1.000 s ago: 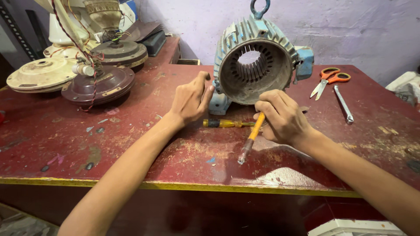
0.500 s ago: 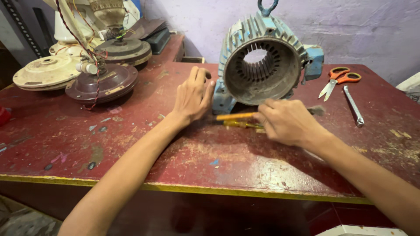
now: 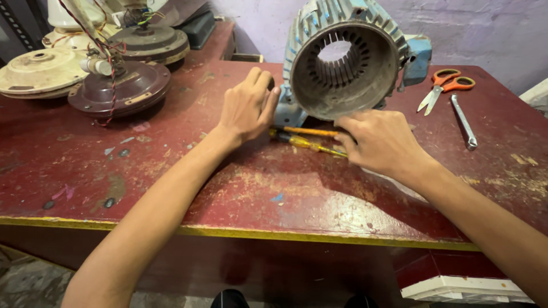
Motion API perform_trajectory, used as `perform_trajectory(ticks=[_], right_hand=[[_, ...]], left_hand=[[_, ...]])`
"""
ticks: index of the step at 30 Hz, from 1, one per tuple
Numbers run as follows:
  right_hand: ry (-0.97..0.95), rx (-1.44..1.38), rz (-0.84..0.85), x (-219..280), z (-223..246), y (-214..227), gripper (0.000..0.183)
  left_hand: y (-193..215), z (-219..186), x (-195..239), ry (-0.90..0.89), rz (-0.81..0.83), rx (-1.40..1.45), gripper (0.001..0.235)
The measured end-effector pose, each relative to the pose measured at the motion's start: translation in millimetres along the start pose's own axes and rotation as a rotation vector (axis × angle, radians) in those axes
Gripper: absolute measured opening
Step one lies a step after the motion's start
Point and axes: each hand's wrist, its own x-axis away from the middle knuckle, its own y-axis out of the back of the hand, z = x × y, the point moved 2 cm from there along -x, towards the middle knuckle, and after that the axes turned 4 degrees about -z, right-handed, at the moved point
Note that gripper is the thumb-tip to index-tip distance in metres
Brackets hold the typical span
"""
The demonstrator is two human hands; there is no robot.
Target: The person cleans the interior of a light-blue electric motor housing using a brush and a small green abrasive pad. They repeatedly brush and scrub the inner slots and surfaces while holding the motor steady on a red workbench.
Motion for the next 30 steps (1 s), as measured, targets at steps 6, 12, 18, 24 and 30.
perform_trajectory(ticks=[6,12,18,24,30], right_hand=[[-0.006,-0.048,-0.135,-1,-10,7,0.009],[-0.205,-0.291,-0.187,-1,-25,10,0.010],[-0.338,0.000,0.269,-1,-52,1,0.023],[-0.586,0.354,0.583,20,-107,9,0.034],[-0.640,0.122,0.697,32,-125,-2,0.059]], left_hand=[[0,-4,-1,-0.057,0.036,-0.003,0.023],[-7,-4,2,-0.053,0.099,-0.041,0.028],[-9,-1,3,-0.055,0.095,-0.040,0.029],[-8,-2,3,-0.026,0.118,-0.046,0.031],[-9,-3,3,-0.040,0.113,-0.040,0.031]])
